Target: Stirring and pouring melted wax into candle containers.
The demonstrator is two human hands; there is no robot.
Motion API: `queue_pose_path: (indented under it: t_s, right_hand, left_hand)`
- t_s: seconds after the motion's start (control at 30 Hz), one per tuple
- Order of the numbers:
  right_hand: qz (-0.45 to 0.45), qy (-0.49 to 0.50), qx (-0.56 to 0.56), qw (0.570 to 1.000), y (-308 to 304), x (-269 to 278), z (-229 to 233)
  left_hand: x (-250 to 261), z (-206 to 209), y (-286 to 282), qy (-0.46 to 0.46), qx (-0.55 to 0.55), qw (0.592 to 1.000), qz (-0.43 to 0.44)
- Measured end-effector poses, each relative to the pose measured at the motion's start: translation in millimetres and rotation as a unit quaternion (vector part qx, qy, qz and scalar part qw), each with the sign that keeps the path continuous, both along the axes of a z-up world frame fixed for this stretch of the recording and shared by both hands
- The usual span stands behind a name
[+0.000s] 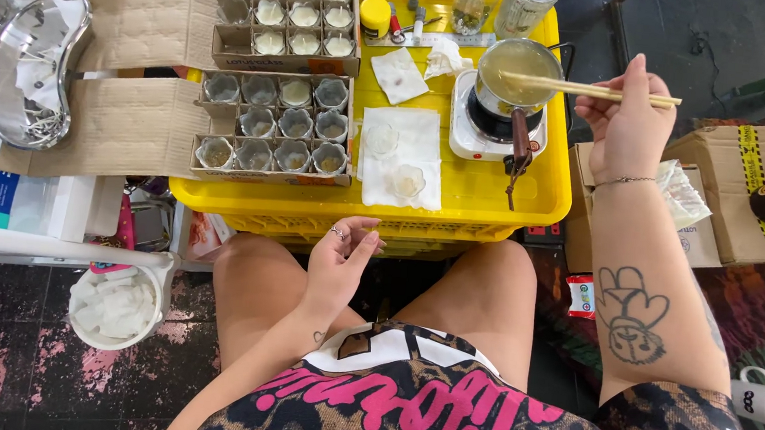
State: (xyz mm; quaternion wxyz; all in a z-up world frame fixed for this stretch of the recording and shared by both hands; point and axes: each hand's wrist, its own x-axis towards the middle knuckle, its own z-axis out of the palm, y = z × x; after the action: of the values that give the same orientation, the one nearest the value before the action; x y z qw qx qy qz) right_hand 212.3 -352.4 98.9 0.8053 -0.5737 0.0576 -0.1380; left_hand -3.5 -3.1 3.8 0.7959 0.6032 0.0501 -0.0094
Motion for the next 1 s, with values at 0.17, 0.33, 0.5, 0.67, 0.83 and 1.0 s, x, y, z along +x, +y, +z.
queue_pose_path:
  t_s: [0.17,0.33,0.5,0.67,0.83,1.0]
  right_hand:
    - [-0.003,-0.007,-0.032,0.999,4.2,-0.8,-2.7]
    - [-0.030,0.039,-0.088,0.995,2.6,0.2,-16.2]
    - [-0.046,0.092,-0.063,0.993,14.8,-13.5,-3.3]
    - [-0.024,0.052,-0.056,0.997,13.3,-14.4,-7.5]
    - [-0.023,0.050,-0.007,0.998,16.3,-17.1,-7.4]
    - [-0.052,0.042,0.060,0.996,21.3,-21.5,-4.5]
  left_hand:
    - [-0.7,1.1,0.8,0.003,0.000,1.000,-0.004]
    - [-3.0,-0.3,0.2,-0.011,0.008,1.000,0.000]
    - [-5.0,1.1,1.2,-0.007,0.008,1.000,0.004]
    - [-6.3,4.4,3.1,0.003,0.017,1.000,0.009]
    - [-6.5,3.4,4.6,0.001,0.014,1.000,0.011]
    - [-5.2,3.7,5.7,0.012,0.003,1.000,0.014]
